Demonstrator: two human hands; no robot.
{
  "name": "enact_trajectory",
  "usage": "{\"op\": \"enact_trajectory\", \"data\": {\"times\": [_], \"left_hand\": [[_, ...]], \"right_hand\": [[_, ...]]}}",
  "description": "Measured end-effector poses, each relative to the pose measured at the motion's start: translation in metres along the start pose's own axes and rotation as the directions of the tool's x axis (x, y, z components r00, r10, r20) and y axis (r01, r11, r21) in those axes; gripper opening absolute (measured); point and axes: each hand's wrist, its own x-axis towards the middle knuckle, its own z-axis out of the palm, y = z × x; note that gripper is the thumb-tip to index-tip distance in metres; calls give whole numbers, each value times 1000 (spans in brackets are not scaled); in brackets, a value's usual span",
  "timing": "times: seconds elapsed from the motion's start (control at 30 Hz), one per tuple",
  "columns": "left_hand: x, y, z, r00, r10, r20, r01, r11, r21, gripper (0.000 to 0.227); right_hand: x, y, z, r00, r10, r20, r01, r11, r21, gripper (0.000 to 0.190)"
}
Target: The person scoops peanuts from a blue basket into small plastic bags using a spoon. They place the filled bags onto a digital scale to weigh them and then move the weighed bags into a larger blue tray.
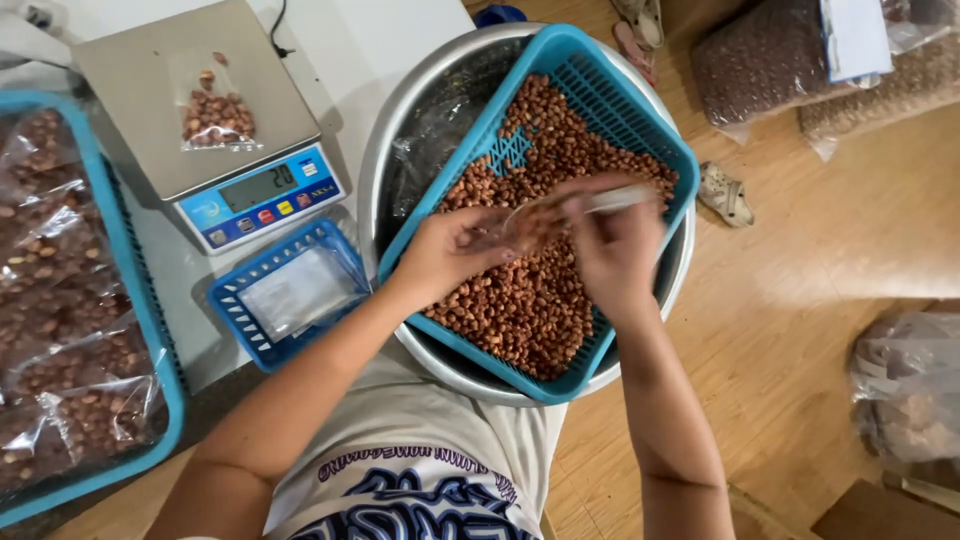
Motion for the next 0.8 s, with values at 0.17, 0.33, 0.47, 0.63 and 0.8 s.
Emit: {"op": "enact_trajectory", "data": {"times": [0.17, 0.33, 0.47, 0.63, 0.8], "left_hand": [[10, -15, 9, 994, -76, 76, 83, 992, -97, 53], [14, -5, 15, 980, -150, 129, 170, 972, -159, 42], [14, 0, 14, 980, -149, 132, 163, 981, -104, 43], [12, -1, 10, 978, -151, 143, 162, 985, -68, 42], [-2, 18, -10, 1000, -2, -26, 6, 987, 162, 30]], "right_hand": [[-8, -5, 5, 977, -213, -15, 211, 974, -81, 11], [-10, 8, 2, 986, -38, -163, 58, 991, 119, 20], [-7, 11, 3, 976, -25, -218, 50, 993, 110, 20], [-15, 34, 8, 943, 247, -224, -156, 920, 358, 19], [-16, 25, 25, 824, 488, -288, -322, 821, 471, 20]]}}
